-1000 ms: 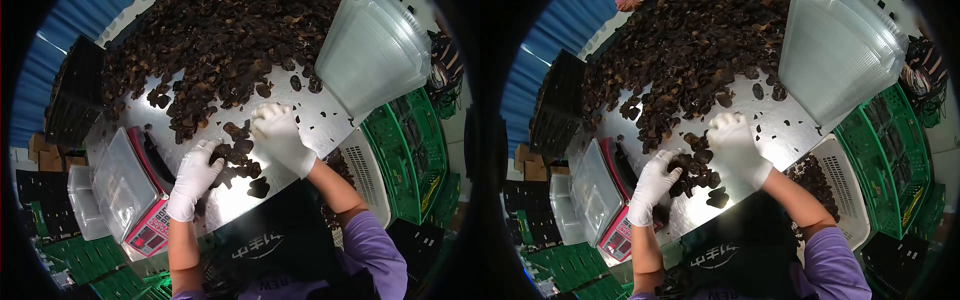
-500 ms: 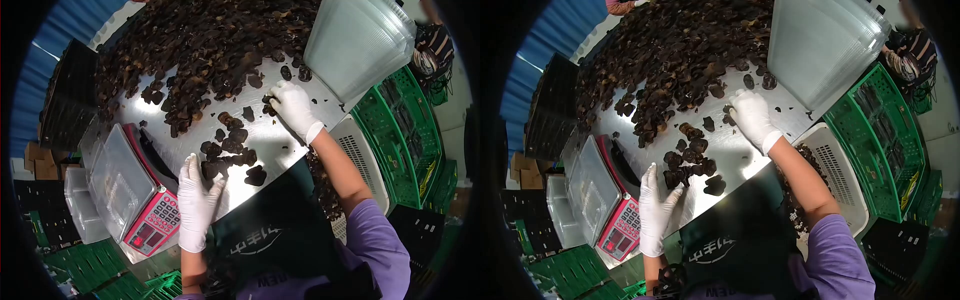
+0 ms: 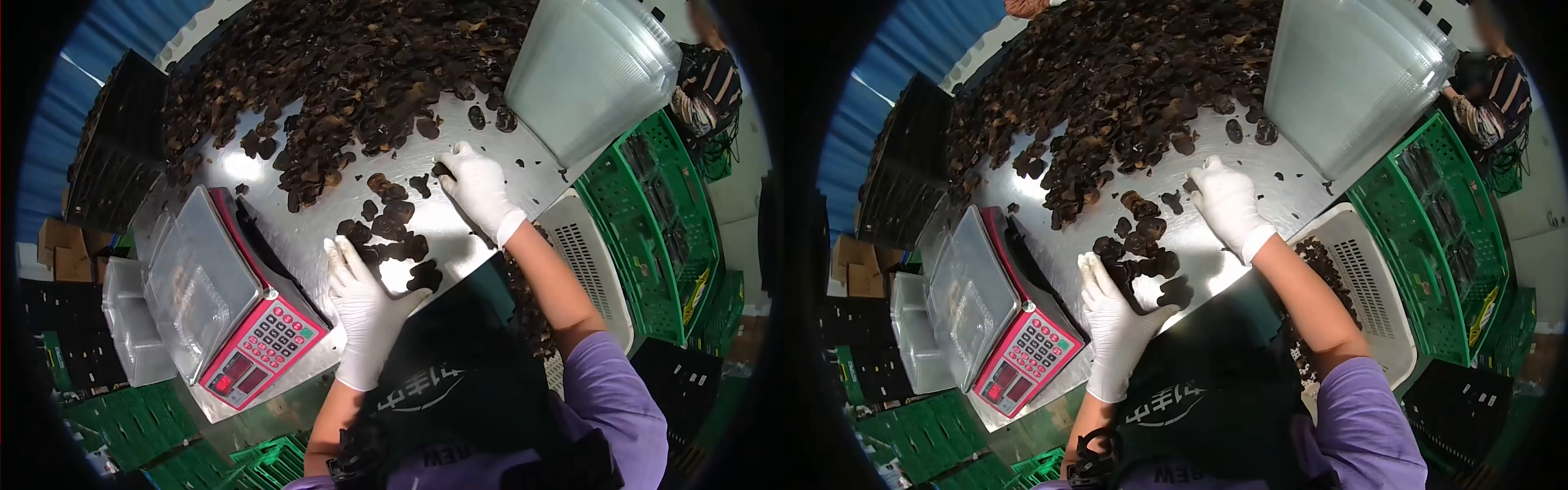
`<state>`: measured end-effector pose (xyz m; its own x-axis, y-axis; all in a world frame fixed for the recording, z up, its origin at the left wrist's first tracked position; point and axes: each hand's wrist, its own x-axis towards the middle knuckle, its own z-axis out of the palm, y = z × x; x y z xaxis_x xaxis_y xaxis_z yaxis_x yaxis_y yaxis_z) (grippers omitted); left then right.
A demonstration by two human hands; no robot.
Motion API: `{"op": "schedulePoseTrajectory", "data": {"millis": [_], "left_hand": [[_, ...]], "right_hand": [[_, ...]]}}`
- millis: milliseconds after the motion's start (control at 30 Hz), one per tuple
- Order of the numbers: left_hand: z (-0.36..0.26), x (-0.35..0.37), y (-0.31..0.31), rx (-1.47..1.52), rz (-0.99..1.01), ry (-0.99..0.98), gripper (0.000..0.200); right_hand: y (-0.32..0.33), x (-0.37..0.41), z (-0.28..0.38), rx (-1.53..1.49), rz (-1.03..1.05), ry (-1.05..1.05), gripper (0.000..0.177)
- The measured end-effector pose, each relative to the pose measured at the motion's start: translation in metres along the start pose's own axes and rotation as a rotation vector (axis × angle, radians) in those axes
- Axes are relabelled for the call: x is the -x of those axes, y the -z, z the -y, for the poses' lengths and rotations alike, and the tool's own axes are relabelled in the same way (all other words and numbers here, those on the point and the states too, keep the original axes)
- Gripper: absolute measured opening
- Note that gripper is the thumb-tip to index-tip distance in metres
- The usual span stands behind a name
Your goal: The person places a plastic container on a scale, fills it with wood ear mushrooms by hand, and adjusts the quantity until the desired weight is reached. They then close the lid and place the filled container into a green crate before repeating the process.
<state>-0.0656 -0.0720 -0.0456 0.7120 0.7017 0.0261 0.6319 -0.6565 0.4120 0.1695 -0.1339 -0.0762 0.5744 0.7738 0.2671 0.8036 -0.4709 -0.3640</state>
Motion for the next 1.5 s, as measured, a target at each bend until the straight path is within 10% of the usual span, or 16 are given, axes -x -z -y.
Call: {"op": "schedulePoseTrajectory", "data": {"millis": [267, 333, 633, 1000, 1067, 1500], "left_hand": [[-0.003, -0.012, -0.008, -0.064, -0.057, -0.025, 0.140], [-0.001, -0.024, -0.002, -0.101, -0.048, -0.027, 0.137], [0.008, -0.087, 0.017, -0.083, 0.213, -0.127, 0.152], [0.005, -0.108, 0.016, -0.084, 0.317, -0.262, 0.094], [0.002, -0.101, 0.013, 0.029, 0.386, -0.229, 0.078], [0.008, -0.074, 0.038, 0.419, -0.160, -0.326, 0.049]], "right_hand": [[0.009, -0.009, 0.025, -0.425, 0.036, 0.081, 0.035], [0.016, -0.019, 0.030, -0.359, 0.442, 0.003, 0.064], [0.035, -0.028, 0.036, -0.194, 0.692, 0.319, 0.122], [0.025, 0.002, 0.058, -0.202, 0.464, 0.195, 0.108], [0.020, 0.018, 0.060, -0.251, 0.442, 0.063, 0.078], [0.029, 0.005, 0.093, -0.538, 0.126, 0.164, 0.063]]}}
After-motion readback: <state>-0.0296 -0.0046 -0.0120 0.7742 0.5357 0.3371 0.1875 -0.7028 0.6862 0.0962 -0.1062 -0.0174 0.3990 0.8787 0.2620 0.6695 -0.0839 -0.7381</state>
